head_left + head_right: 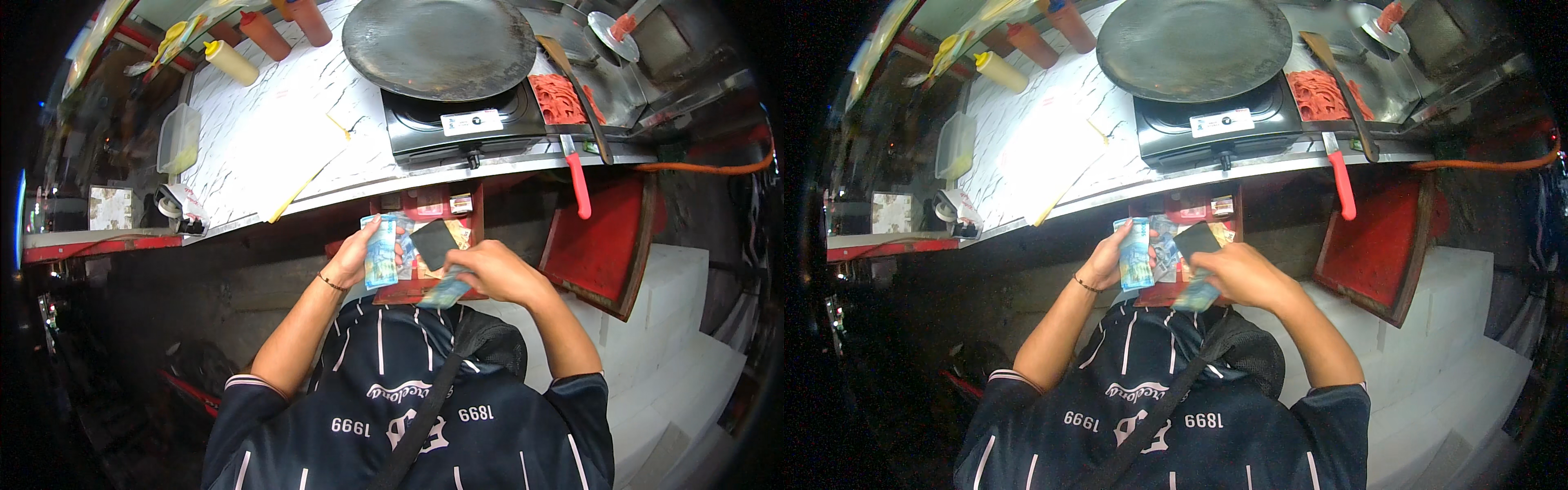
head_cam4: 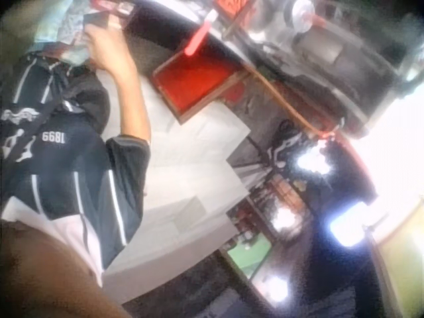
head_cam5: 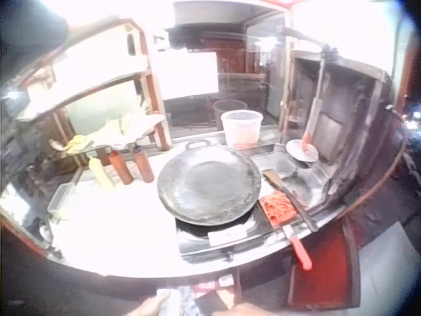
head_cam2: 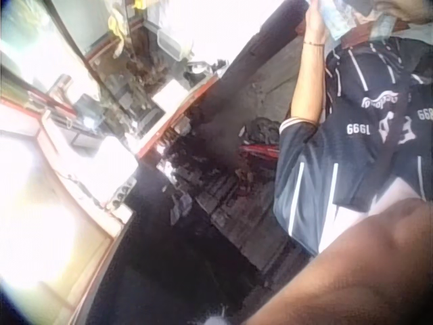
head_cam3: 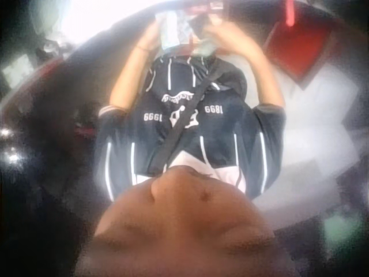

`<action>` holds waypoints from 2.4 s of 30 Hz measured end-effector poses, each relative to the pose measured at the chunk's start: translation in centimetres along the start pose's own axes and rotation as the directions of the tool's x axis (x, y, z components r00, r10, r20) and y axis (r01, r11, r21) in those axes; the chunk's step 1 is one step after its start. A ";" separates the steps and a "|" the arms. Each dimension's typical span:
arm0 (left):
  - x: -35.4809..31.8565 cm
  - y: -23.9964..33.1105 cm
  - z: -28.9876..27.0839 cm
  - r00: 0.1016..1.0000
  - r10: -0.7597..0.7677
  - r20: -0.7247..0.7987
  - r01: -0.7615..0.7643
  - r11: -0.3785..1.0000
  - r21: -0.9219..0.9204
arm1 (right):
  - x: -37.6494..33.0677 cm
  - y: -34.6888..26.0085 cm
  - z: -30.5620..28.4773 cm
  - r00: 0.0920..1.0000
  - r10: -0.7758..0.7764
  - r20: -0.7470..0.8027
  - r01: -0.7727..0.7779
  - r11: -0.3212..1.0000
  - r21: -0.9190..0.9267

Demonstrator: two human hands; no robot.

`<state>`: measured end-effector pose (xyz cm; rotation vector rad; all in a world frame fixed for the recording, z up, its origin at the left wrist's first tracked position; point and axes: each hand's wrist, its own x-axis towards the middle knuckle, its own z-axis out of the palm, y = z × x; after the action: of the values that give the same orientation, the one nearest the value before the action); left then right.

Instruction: The person assembles a street food item by placing shredded meat onto a flatbread, adding sauces from squeeze bottles, folding the bread, and wrapping it in paper. The person then hands the wrapped food to a customer and handles cash from a drawer.

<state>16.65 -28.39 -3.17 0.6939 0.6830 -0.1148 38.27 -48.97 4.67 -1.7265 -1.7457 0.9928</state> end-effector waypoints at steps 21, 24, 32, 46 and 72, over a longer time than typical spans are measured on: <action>1.4 1.2 1.6 0.974 0.188 -0.129 -0.223 0.898 -0.380 | 4.4 2.2 7.5 0.827 -0.387 -0.409 0.259 0.906 -0.334; 1.9 1.0 1.4 0.976 0.205 -0.074 -0.217 0.873 -0.438 | 4.9 2.7 8.2 0.780 -0.466 -0.418 0.270 0.853 -0.446; 2.2 0.3 1.1 0.961 0.258 -0.100 -0.276 0.866 -0.418 | 5.6 2.6 8.4 0.669 -0.652 -0.357 0.400 0.721 -0.566; -3.7 0.9 1.1 0.918 0.311 -0.245 -0.350 0.927 -0.133 | 7.2 8.9 9.2 0.887 -0.236 -0.396 0.032 0.888 -0.458; -3.2 -1.7 0.1 0.948 0.130 -0.290 -0.162 0.983 -0.089 | 8.2 7.5 7.8 0.895 -0.270 -0.356 0.009 0.808 -0.589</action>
<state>13.60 -30.17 -2.11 0.6564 0.9021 0.1624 36.29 -42.63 -7.12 -1.9243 -1.9425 -0.0301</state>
